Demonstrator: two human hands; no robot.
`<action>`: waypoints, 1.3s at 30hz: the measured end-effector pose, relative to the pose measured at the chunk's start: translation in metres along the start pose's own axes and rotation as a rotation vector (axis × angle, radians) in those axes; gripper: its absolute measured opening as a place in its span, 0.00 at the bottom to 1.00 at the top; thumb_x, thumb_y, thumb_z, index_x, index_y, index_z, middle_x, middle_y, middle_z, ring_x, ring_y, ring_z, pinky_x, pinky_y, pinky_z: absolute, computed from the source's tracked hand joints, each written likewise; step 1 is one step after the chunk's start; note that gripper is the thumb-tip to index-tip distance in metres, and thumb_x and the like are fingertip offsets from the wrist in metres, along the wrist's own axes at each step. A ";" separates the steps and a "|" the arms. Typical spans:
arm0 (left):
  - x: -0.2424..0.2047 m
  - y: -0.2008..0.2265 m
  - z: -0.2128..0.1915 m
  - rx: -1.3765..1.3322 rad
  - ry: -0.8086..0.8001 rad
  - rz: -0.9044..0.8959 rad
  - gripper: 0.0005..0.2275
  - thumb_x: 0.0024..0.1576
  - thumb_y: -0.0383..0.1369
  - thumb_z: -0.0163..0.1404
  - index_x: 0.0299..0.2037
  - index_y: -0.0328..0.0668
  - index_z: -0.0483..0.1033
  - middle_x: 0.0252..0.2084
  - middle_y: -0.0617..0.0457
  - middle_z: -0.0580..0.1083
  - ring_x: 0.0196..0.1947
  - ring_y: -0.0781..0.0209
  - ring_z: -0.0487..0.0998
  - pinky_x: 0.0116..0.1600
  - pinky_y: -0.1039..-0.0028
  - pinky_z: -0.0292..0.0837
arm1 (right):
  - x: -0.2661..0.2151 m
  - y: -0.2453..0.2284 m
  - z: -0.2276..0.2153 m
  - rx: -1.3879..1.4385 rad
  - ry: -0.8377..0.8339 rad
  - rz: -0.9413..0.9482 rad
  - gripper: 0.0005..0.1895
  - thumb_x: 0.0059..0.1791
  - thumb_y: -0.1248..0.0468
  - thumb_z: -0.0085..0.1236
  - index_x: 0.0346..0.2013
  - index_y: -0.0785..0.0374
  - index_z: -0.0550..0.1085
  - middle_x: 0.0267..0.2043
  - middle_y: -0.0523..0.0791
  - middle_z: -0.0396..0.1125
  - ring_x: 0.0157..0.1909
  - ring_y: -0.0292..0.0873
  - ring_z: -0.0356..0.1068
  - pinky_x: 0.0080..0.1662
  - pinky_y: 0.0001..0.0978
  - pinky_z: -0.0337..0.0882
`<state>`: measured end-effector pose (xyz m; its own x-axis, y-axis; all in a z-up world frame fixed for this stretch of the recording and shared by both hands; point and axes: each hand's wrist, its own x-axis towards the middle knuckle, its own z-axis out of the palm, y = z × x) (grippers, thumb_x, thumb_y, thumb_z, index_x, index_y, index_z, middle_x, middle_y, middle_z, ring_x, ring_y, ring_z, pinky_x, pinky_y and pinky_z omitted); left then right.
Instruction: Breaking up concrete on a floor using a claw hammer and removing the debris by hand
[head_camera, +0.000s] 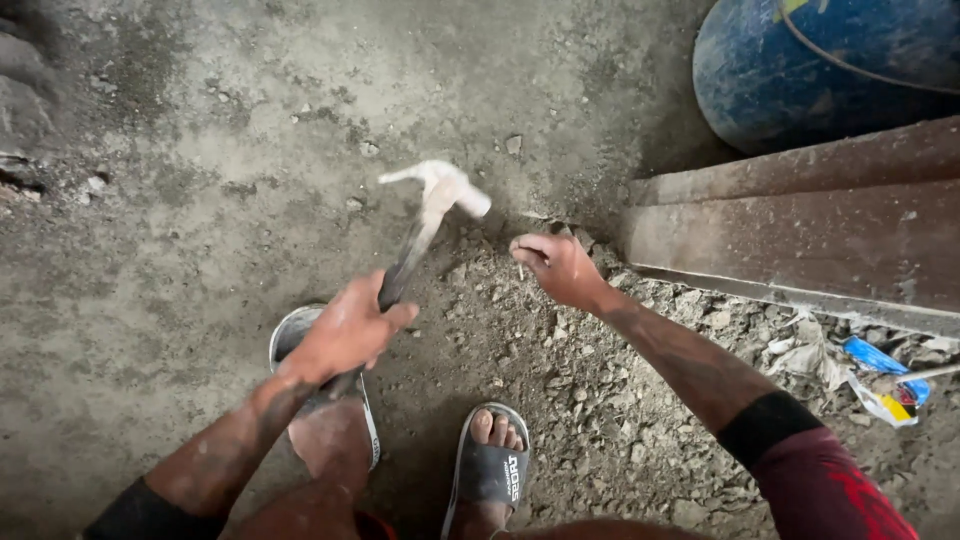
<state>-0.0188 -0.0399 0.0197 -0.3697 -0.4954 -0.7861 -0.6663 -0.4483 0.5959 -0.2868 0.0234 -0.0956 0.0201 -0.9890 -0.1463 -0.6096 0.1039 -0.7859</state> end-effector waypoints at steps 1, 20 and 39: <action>0.002 0.002 0.000 0.011 0.001 0.043 0.08 0.51 0.33 0.47 0.30 0.35 0.68 0.12 0.46 0.67 0.07 0.57 0.69 0.17 0.70 0.67 | 0.000 -0.001 -0.001 -0.013 0.003 -0.022 0.09 0.47 0.60 0.55 0.27 0.62 0.73 0.20 0.50 0.68 0.24 0.52 0.68 0.33 0.39 0.69; 0.027 -0.038 0.025 0.342 -0.147 0.189 0.24 0.56 0.40 0.43 0.57 0.28 0.59 0.55 0.34 0.67 0.58 0.43 0.66 0.58 0.53 0.62 | -0.011 0.027 0.007 -0.082 -0.107 -0.180 0.10 0.47 0.64 0.57 0.32 0.71 0.75 0.29 0.56 0.71 0.33 0.59 0.71 0.34 0.45 0.71; 0.037 -0.145 0.059 0.052 -0.158 0.002 0.27 0.52 0.36 0.48 0.60 0.30 0.59 0.32 0.36 0.75 0.25 0.52 0.79 0.26 0.65 0.76 | -0.049 0.072 -0.027 -0.874 -0.184 -0.287 0.12 0.41 0.49 0.47 0.21 0.51 0.71 0.22 0.41 0.66 0.28 0.45 0.70 0.32 0.40 0.72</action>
<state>0.0258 0.0505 -0.1057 -0.4656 -0.3710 -0.8035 -0.6968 -0.4061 0.5912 -0.3531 0.0763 -0.1282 0.3413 -0.9248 -0.1680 -0.9396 -0.3309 -0.0872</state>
